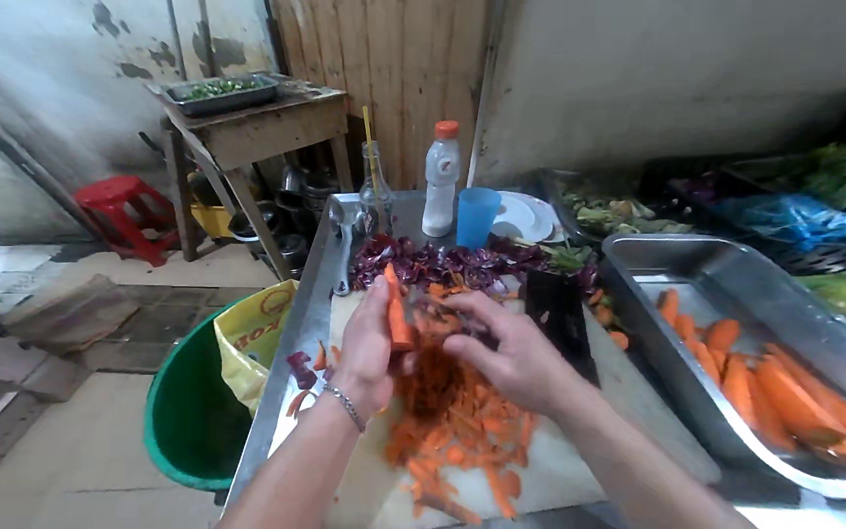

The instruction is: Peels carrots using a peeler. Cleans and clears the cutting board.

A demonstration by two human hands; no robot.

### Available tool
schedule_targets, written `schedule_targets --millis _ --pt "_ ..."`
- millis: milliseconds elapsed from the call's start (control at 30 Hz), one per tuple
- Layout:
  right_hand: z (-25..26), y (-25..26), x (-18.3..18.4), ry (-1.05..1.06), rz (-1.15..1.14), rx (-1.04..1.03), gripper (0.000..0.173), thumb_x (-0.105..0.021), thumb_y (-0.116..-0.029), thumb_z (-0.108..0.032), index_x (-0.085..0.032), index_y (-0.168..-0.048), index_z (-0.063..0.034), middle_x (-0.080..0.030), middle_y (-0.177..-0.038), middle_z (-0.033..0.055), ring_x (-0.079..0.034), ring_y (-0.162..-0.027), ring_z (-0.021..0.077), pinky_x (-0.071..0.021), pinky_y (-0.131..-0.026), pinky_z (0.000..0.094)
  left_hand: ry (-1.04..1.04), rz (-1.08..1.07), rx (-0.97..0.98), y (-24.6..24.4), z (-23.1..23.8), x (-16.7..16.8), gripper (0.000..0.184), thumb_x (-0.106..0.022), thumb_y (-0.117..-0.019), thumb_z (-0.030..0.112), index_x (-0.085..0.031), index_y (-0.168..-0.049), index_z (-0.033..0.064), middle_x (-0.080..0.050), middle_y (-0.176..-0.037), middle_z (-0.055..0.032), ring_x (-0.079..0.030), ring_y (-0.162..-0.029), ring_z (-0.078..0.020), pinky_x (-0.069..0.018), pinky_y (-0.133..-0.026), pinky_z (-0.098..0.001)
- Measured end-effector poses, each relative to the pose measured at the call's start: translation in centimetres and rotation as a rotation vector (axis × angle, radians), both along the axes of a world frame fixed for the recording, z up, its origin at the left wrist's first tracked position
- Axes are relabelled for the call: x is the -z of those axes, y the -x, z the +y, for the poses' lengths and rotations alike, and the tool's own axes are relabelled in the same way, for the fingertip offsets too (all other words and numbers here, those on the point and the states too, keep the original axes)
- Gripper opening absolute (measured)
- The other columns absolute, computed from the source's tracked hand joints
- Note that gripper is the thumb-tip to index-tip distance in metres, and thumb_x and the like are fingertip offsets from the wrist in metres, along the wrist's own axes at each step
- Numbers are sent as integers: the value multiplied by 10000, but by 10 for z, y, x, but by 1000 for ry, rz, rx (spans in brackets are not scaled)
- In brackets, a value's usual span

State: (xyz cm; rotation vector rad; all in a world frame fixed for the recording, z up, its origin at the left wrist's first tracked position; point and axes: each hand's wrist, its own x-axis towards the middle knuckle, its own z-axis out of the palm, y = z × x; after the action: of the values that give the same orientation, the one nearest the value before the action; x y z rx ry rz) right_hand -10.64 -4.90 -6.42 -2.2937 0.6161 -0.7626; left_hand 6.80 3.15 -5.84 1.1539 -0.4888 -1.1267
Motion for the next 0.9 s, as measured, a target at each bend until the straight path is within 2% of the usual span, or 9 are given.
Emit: schedule_targets --millis 133,367,433,467,533,633,733,833,900 --pt "14 -16 15 263 -79 -75 462 -570 -1007 -526 -639 -1315 -190 -699 -837 -40 -660 -682 80 -583 -588 338 96 99 -59 0 1 8 468 -419 -1039 615 -628 -1121 205 -655 -831 11 -650 -696 -84 -560 -601 -265" --pt "16 -19 16 444 -88 15 466 -567 -1013 -498 -650 -1329 -165 -714 -829 -9 -672 -648 126 -557 -524 348 103 96 -139 9 2 5 432 -432 -1049 583 -623 -1152 210 -665 -866 9 -668 -744 -99 -573 -641 -284" --pt "11 -17 16 418 -46 78 449 -555 -1015 -513 -660 -1296 -179 -705 -807 0 -675 -646 156 -559 -532 385 63 62 -84 7 2 3 466 -389 -1052 605 -615 -1143 209 -648 -812 13 -628 -648 -73 -545 -570 -246" --pt "7 -16 17 378 -35 116 442 -566 -1014 -499 -666 -1285 -164 -705 -786 18 -680 -639 181 -562 -538 420 43 47 -54 6 1 3 513 -348 -1050 635 -608 -1091 195 -597 -717 8 -533 -509 -57 -463 -449 -205" --pt "-4 -10 16 300 -20 186 441 -568 -1015 -488 -666 -1287 -156 -677 -748 21 -649 -614 181 -547 -545 424 51 67 24 5 1 -1 594 -275 -1059 645 -570 -1003 133 -509 -619 -23 -420 -396 -89 -387 -365 -217" --pt "1 -4 14 300 -48 129 438 -552 -1003 -523 -679 -1234 -173 -658 -734 -43 -626 -606 89 -542 -528 331 51 46 29 5 0 2 586 -291 -1054 645 -636 -1130 178 -562 -675 -21 -460 -433 -76 -409 -382 -209" --pt "12 -7 15 341 -59 -3 445 -539 -1003 -548 -680 -1224 -188 -665 -744 -64 -638 -624 58 -548 -519 306 75 60 68 -2 3 9 509 -379 -1052 607 -664 -1216 219 -686 -871 -8 -653 -683 -94 -555 -588 -259" --pt "3 -6 17 368 -49 79 447 -539 -1004 -528 -685 -1226 -169 -675 -736 -25 -655 -615 121 -548 -521 370 13 20 110 2 3 4 555 -296 -1070 606 -645 -1210 197 -626 -767 -28 -501 -463 -65 -418 -389 -194" --pt "-6 0 17 336 -27 163 460 -527 -1008 -534 -684 -1240 -170 -655 -707 -18 -631 -589 136 -532 -516 387 -10 -18 163 6 3 0 587 -243 -1082 597 -601 -1129 133 -573 -716 -52 -455 -421 -98 -408 -369 -222"
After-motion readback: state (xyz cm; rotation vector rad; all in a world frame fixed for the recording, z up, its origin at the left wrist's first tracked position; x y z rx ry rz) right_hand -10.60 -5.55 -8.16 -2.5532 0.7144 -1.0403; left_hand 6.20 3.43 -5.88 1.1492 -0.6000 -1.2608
